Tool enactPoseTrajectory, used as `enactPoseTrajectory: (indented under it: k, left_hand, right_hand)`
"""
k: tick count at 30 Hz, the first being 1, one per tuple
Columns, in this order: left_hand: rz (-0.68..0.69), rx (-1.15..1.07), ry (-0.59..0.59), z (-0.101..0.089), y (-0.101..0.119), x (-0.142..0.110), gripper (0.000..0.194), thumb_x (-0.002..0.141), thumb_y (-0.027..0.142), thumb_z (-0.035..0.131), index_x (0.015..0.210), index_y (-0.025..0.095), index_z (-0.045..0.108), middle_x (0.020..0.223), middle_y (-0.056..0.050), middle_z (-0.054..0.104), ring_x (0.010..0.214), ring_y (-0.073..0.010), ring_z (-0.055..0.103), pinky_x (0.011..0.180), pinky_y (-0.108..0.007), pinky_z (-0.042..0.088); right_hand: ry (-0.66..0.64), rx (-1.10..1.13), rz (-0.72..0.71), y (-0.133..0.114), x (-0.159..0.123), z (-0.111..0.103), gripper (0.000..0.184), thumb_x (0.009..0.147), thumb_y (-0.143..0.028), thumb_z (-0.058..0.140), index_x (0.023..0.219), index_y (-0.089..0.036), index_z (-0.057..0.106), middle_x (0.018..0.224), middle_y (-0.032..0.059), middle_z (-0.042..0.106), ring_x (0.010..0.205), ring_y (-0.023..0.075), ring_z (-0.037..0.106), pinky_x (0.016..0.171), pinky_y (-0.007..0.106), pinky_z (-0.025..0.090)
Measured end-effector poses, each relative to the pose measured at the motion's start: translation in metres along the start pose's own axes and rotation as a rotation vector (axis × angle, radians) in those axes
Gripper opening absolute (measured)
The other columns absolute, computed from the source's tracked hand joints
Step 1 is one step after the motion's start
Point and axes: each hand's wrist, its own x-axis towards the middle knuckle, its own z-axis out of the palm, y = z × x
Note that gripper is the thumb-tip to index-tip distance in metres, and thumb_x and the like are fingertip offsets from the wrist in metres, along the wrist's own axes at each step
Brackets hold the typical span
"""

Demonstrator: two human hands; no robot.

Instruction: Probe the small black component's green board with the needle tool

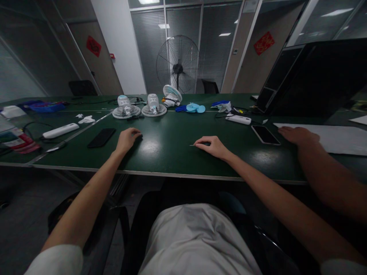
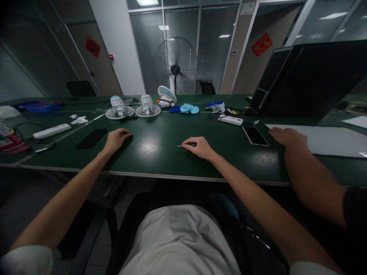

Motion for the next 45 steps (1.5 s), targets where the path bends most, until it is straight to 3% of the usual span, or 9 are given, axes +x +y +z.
enactPoseTrajectory:
  k: [5,10,20,33,45]
  left_hand:
    - [-0.002,-0.016,0.021,-0.001,0.003,-0.001,0.029,0.096,0.040,0.064,0.110,0.015,0.069,0.115,-0.009,0.070,0.109,-0.0230,0.066,0.100,-0.047,0.052]
    - [-0.074,-0.031,0.012,0.000,0.005,0.002,0.030,0.097,0.040,0.063,0.111,0.015,0.068,0.111,-0.009,0.070,0.101,-0.0212,0.067,0.093,-0.044,0.056]
    - [-0.194,-0.044,0.022,0.017,0.012,0.005,0.031,0.098,0.040,0.062,0.117,0.015,0.066,0.117,-0.010,0.067,0.103,-0.0217,0.066,0.092,-0.044,0.056]
    - [-0.267,-0.089,0.002,0.003,0.019,-0.004,0.032,0.098,0.039,0.063,0.119,0.014,0.065,0.116,-0.010,0.067,0.101,-0.0215,0.067,0.089,-0.042,0.058]
    - [-0.295,-0.035,-0.005,0.003,0.025,-0.005,0.033,0.097,0.039,0.064,0.117,0.014,0.065,0.116,-0.010,0.067,0.103,-0.0224,0.067,0.090,-0.043,0.057]
  right_hand:
    - [0.003,0.002,0.008,0.002,0.001,0.001,0.023,0.093,-0.041,0.066,0.105,-0.027,0.080,0.107,0.0031,0.079,0.101,0.0260,0.072,0.094,0.042,0.054]
    - [-0.006,0.006,0.007,0.002,0.000,-0.001,0.022,0.094,-0.041,0.067,0.105,-0.027,0.080,0.108,0.0027,0.079,0.102,0.0257,0.072,0.093,0.041,0.054]
    - [-0.008,-0.001,0.007,0.003,0.000,0.000,0.023,0.094,-0.041,0.066,0.108,-0.028,0.079,0.109,0.0024,0.079,0.102,0.0260,0.072,0.093,0.042,0.054]
    - [0.002,-0.009,-0.001,0.005,0.000,0.001,0.023,0.094,-0.041,0.065,0.106,-0.028,0.080,0.107,0.0022,0.079,0.102,0.0259,0.072,0.093,0.040,0.054]
    - [-0.002,-0.009,0.004,0.006,0.000,0.001,0.024,0.094,-0.042,0.066,0.107,-0.028,0.080,0.108,0.0020,0.079,0.102,0.0259,0.072,0.093,0.040,0.054]
